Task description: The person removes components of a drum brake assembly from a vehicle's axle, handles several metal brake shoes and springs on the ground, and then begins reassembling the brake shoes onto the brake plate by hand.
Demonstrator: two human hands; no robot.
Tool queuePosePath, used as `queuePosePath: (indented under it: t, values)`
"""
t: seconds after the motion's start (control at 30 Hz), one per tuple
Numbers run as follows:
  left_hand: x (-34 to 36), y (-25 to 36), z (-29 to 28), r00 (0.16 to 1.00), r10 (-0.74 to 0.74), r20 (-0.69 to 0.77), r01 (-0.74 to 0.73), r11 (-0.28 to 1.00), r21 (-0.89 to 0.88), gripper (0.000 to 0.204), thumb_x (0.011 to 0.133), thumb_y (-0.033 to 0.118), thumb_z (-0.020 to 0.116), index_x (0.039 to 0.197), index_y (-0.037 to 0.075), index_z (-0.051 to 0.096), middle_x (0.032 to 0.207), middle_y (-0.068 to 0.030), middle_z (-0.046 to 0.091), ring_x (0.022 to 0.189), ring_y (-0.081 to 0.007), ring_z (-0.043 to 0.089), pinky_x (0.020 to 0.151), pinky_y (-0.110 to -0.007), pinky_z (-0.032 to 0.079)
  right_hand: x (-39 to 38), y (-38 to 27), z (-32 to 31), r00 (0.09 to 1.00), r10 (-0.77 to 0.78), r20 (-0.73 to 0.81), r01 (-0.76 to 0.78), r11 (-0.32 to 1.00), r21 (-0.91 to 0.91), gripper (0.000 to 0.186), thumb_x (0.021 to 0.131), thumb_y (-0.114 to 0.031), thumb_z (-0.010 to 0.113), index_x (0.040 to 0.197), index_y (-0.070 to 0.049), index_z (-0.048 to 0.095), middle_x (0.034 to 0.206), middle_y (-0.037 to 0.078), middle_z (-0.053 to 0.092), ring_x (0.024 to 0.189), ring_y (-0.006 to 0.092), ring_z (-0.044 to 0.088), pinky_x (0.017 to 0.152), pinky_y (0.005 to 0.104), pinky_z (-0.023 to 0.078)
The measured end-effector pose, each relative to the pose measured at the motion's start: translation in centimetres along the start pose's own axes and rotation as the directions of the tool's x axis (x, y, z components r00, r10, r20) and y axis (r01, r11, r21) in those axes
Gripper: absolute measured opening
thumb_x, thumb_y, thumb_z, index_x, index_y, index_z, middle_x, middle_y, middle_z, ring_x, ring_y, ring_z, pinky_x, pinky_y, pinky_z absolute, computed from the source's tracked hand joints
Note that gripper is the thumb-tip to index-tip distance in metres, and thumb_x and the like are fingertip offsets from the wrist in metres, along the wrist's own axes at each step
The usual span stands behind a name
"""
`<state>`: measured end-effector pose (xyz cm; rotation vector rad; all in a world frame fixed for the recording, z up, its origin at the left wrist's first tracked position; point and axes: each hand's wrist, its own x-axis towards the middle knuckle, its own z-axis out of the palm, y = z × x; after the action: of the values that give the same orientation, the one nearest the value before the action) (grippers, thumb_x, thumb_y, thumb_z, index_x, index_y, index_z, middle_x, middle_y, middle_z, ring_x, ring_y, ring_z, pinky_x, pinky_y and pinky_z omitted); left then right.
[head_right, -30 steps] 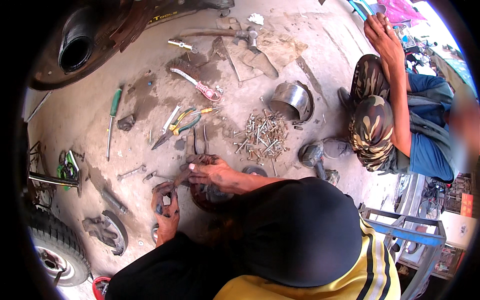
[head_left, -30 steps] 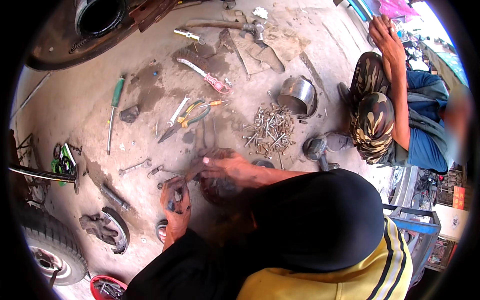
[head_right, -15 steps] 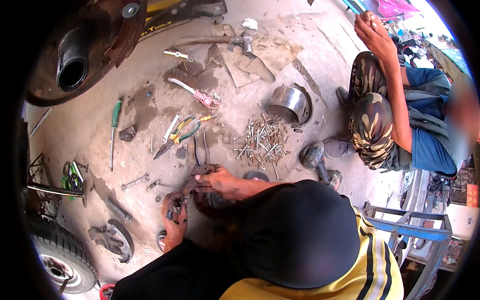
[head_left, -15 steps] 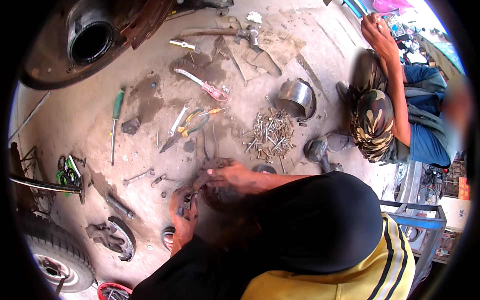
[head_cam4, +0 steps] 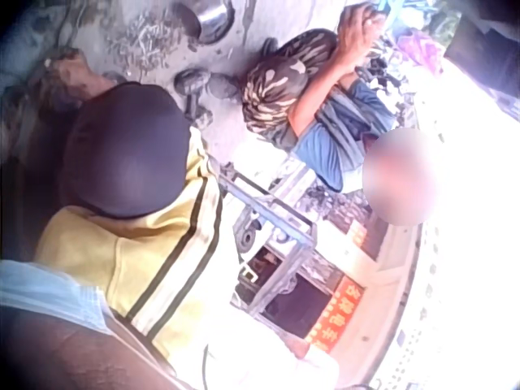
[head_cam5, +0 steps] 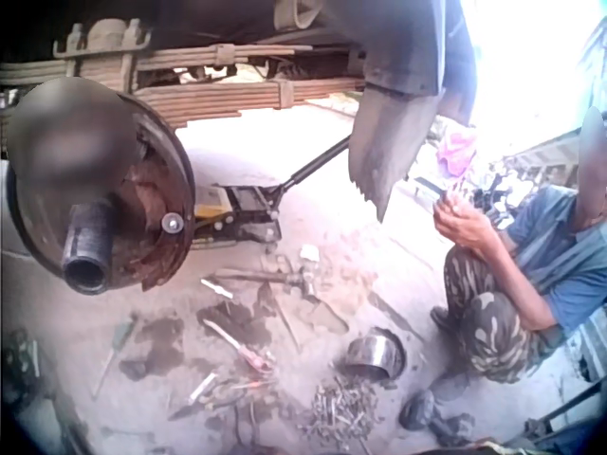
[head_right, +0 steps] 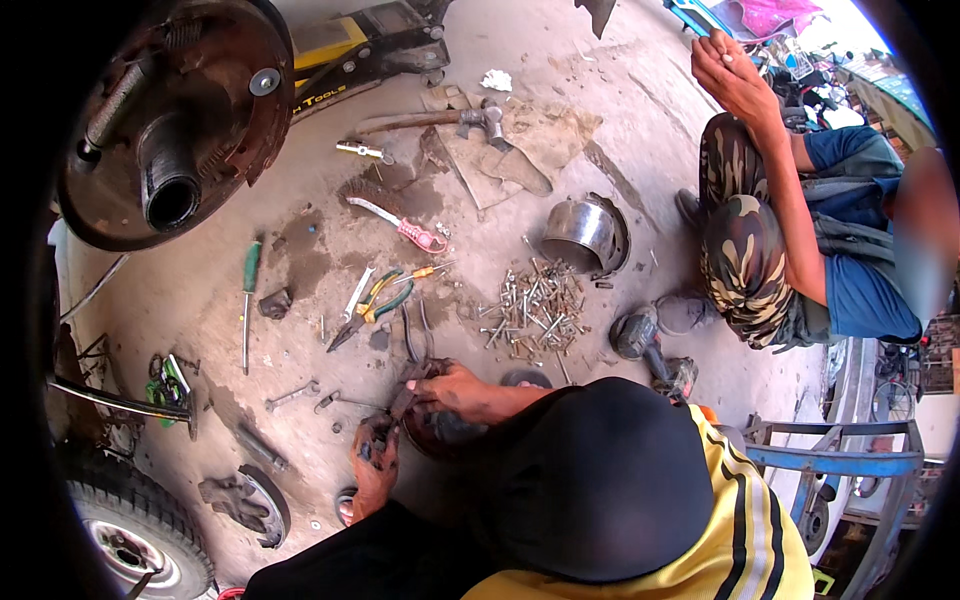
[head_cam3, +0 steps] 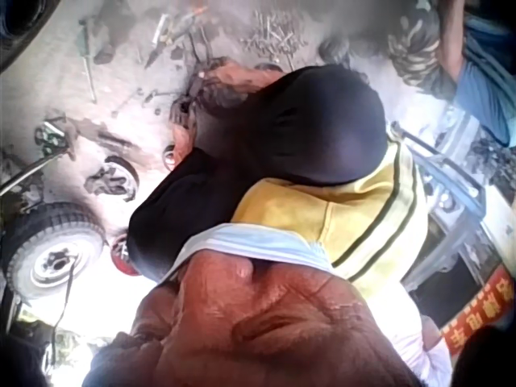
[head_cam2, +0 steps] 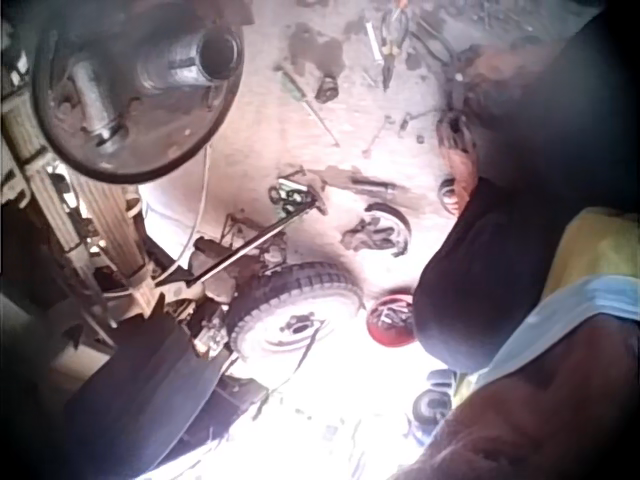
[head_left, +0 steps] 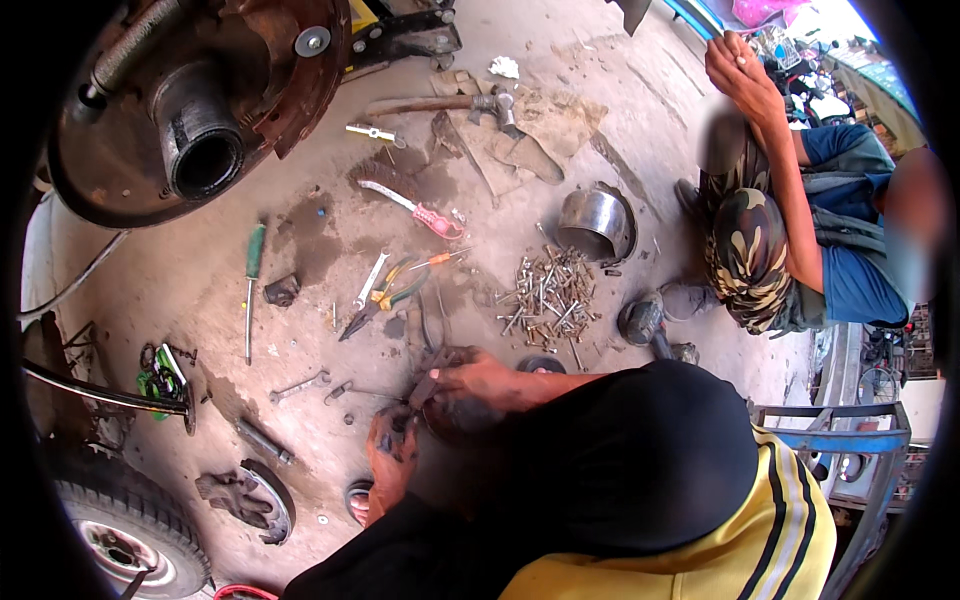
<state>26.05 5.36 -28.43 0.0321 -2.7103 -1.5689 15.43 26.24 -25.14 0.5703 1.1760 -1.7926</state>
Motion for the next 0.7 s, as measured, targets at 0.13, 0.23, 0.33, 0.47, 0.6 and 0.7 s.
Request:
queuePosePath:
  t: [0.13,0.23,0.33,0.47,0.6,0.7]
  values:
    - [-0.7,-1.1,0.0,0.999,-0.006,-0.045,0.001,0.992,-0.125,0.015,0.089,0.005,0.069,0.101,-0.001,0.063,0.095,-0.0174,0.068,0.084,-0.0313,0.066,0.077,-0.039,0.053,0.0,-0.6,0.5,0.998,0.017,0.059,-0.014,0.999,-0.042,0.022,0.097,-0.021,0.068,0.115,-0.007,0.065,0.107,0.005,0.071,0.104,0.0192,0.068,0.086,0.0335,0.055]
    - [-1.0,-0.7,0.2,0.993,-0.116,-0.019,0.111,0.98,-0.163,0.015,0.088,0.005,0.07,0.099,0.0,0.062,0.092,-0.0161,0.068,0.082,-0.0289,0.066,0.076,-0.038,0.053,0.9,-2.7,-0.5,0.997,-0.068,-0.034,0.047,0.903,-0.427,0.04,0.097,-0.037,0.067,0.121,-0.005,0.064,0.111,0.011,0.07,0.104,0.0248,0.068,0.086,0.0352,0.055]
    - [-1.7,-0.9,0.1,0.946,-0.321,0.039,0.32,0.913,-0.253,0.013,0.089,0.007,0.07,0.096,0.001,0.061,0.088,-0.0143,0.068,0.08,-0.0255,0.066,0.074,-0.037,0.053,3.3,-4.9,-2.8,0.883,-0.469,-0.036,0.219,0.477,-0.851,0.058,0.095,-0.051,0.063,0.128,-0.004,0.06,0.118,0.02,0.066,0.104,0.036,0.066,0.088,0.0404,0.054]
    - [-2.2,-2.0,-0.2,0.928,-0.365,0.071,0.367,0.871,-0.327,0.012,0.092,0.005,0.067,0.097,-0.001,0.058,0.086,-0.0126,0.066,0.078,-0.0191,0.063,0.073,-0.033,0.051,7.0,-11.8,-4.9,0.561,-0.809,0.177,0.169,-0.097,-0.981,0.058,0.092,-0.042,0.064,0.135,-0.006,0.054,0.117,0.023,0.064,0.11,0.0401,0.061,0.094,0.0455,0.051]
    - [-1.6,-1.2,-0.8,0.916,-0.375,0.142,0.401,0.84,-0.367,0.01,0.095,-0.001,0.062,0.1,-0.001,0.053,0.088,-0.0114,0.065,0.082,-0.0158,0.062,0.075,-0.028,0.05,11.3,-15.1,-5.9,0.533,-0.791,0.301,0.0,-0.356,-0.935,0.052,0.087,-0.034,0.066,0.126,-0.001,0.057,0.113,0.022,0.066,0.111,0.036,0.062,0.093,0.045,0.051]
    - [-1.6,-1.5,-0.3,0.918,-0.374,0.131,0.395,0.843,-0.365,0.008,0.096,-0.001,0.061,0.099,-0.001,0.053,0.087,-0.01,0.063,0.08,-0.015,0.06,0.073,-0.028,0.049,11.6,-15.7,-5.3,0.654,-0.726,0.213,-0.098,-0.36,-0.928,0.039,0.086,-0.029,0.066,0.111,0.001,0.064,0.105,0.02,0.069,0.11,0.0345,0.062,0.092,0.0437,0.051]
